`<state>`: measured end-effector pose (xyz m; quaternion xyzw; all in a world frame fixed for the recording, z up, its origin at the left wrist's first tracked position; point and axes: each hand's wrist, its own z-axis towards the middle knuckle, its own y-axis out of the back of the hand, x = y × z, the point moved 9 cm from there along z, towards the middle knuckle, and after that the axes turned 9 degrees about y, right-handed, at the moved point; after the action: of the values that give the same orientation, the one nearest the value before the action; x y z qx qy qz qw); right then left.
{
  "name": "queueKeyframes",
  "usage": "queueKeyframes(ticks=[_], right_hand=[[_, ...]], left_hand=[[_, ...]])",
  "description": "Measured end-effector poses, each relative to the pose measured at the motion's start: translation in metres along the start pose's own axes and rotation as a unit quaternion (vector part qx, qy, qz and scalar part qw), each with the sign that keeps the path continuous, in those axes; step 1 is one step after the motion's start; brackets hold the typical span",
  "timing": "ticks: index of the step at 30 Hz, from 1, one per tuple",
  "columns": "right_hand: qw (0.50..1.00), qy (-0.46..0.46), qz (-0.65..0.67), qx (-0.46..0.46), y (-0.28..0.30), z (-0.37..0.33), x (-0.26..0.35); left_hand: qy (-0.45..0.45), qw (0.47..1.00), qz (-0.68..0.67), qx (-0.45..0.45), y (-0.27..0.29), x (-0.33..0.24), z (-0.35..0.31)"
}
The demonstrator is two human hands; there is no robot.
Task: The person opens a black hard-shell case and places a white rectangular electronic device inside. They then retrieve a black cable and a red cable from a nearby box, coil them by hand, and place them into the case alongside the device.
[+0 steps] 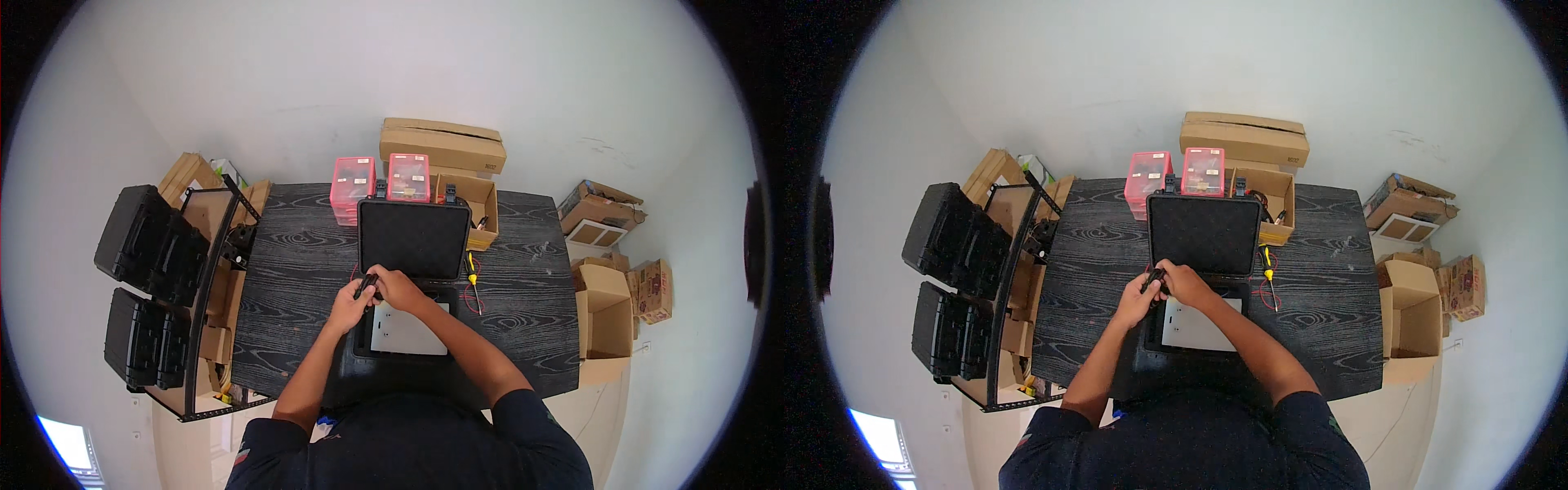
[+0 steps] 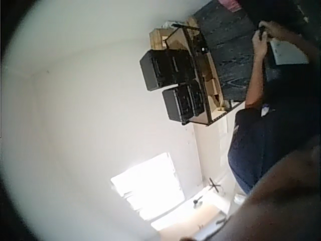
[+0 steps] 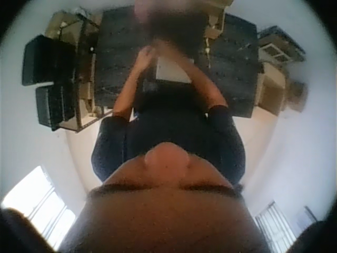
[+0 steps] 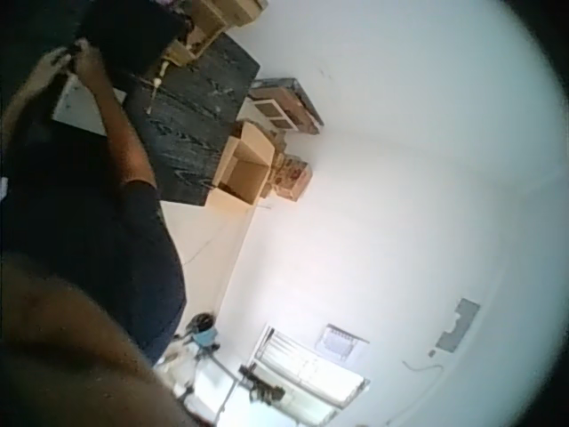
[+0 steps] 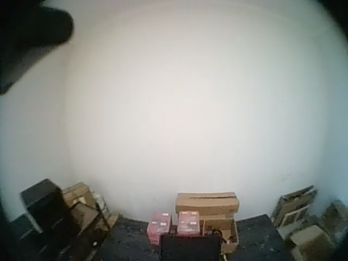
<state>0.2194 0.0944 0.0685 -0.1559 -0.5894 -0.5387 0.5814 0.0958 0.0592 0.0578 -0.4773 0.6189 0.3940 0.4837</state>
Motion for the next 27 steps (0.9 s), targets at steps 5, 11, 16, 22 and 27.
queueKeyframes(ticks=[5, 11, 16, 22, 27], right_hand=[[0.999, -0.028, -0.03, 0.001, -0.019, 0.001, -0.02], [1.0, 0.004, -0.025, 0.007, -0.033, 0.004, -0.019], [0.998, 0.011, -0.062, 0.022, -0.035, -0.001, -0.03], [0.994, 0.035, -0.106, -0.012, -0.026, -0.008, -0.027], [0.99, 0.006, -0.143, 0.016, -0.017, -0.013, -0.016]], left_hand=[[0.015, 0.997, -0.004, -0.077, 0.015, 0.031, -0.001], [0.011, 0.988, 0.024, -0.153, 0.027, 0.046, -0.011], [-0.029, 0.982, 0.055, -0.179, 0.023, 0.059, -0.011], [-0.063, 0.965, 0.163, -0.194, 0.013, 0.029, -0.019], [-0.086, 0.964, 0.182, -0.174, 0.0, 0.018, -0.026]])
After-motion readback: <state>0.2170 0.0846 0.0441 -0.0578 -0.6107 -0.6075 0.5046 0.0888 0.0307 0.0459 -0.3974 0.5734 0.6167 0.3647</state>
